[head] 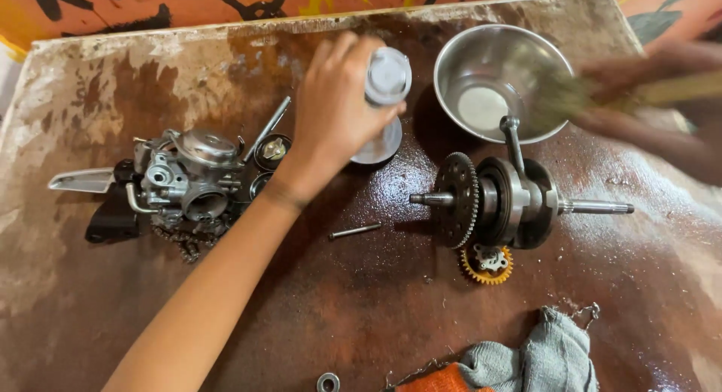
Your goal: The person scrubs a small yellow gear with a brush, then scrubs a cylindrical metal part with the same brush. The person works over a table with various disassembled engine components and a metal bowl nearby.
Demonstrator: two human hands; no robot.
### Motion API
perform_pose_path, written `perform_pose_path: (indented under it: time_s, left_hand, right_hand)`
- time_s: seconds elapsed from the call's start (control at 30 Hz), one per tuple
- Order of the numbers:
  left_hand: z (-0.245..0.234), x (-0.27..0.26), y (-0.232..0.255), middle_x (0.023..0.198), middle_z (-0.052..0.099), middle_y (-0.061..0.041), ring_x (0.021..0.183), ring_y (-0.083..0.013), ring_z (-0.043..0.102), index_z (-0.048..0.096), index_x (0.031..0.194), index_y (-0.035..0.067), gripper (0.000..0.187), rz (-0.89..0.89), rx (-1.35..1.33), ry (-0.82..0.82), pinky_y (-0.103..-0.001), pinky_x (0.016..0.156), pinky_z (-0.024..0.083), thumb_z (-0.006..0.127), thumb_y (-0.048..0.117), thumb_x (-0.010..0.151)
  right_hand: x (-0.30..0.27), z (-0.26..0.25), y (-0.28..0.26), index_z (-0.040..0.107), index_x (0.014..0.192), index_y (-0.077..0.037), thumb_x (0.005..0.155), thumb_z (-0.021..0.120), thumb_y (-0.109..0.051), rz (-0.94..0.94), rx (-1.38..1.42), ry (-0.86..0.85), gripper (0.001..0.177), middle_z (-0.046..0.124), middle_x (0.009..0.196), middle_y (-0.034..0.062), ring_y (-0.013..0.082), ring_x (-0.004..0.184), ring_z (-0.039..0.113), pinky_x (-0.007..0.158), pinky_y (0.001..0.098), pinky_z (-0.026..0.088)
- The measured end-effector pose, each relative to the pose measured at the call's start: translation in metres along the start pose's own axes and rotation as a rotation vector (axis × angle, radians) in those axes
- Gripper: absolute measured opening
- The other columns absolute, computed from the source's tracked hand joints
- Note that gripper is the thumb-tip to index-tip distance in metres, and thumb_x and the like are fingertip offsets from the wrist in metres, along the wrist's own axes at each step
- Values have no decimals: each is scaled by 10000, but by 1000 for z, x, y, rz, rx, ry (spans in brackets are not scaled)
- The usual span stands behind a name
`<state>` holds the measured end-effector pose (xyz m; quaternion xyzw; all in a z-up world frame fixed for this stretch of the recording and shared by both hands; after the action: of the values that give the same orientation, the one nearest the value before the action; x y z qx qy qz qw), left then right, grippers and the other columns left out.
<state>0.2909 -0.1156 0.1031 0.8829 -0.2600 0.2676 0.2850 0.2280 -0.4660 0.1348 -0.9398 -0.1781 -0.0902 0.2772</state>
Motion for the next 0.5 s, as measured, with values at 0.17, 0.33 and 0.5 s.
perform_pose_path:
  time_s: [0.17,0.33,0.5]
  left_hand:
    - [-51,-65,35,1160,695,-83,1076,-257,644,677,1204,54,610,39,-53,-69,-407,960,544,952,316,726]
    - [-88,-119,52,1118,697,-83,1046,-268,639,692,1104,43,647,-62,-209,-249,-417,934,522,947,427,650]
    - [-71,-157,48,1117,685,-84,1054,-255,639,680,1134,33,690,-136,-278,-337,-405,956,525,937,453,650]
  right_hand:
    - [84,68,-13,768,1086,-73,865,824,-361,103,-112,-71,368,776,953,77,188,852,747,799,383,609]
    - [117,142,32,827,987,-129,805,867,-479,89,-420,-326,396,797,874,111,241,753,765,764,376,606]
    - [118,142,26,825,968,-130,799,819,-460,66,-320,-274,371,804,877,91,238,783,769,774,381,597]
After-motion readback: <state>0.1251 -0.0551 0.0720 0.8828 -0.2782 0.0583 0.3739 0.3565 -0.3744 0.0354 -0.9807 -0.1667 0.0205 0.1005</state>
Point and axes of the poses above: each hand's wrist, its own x-axis towards the middle knuckle, its own z-axis out of the palm, y = z × x, the point moved 10 cm from there along x, towards the middle knuckle
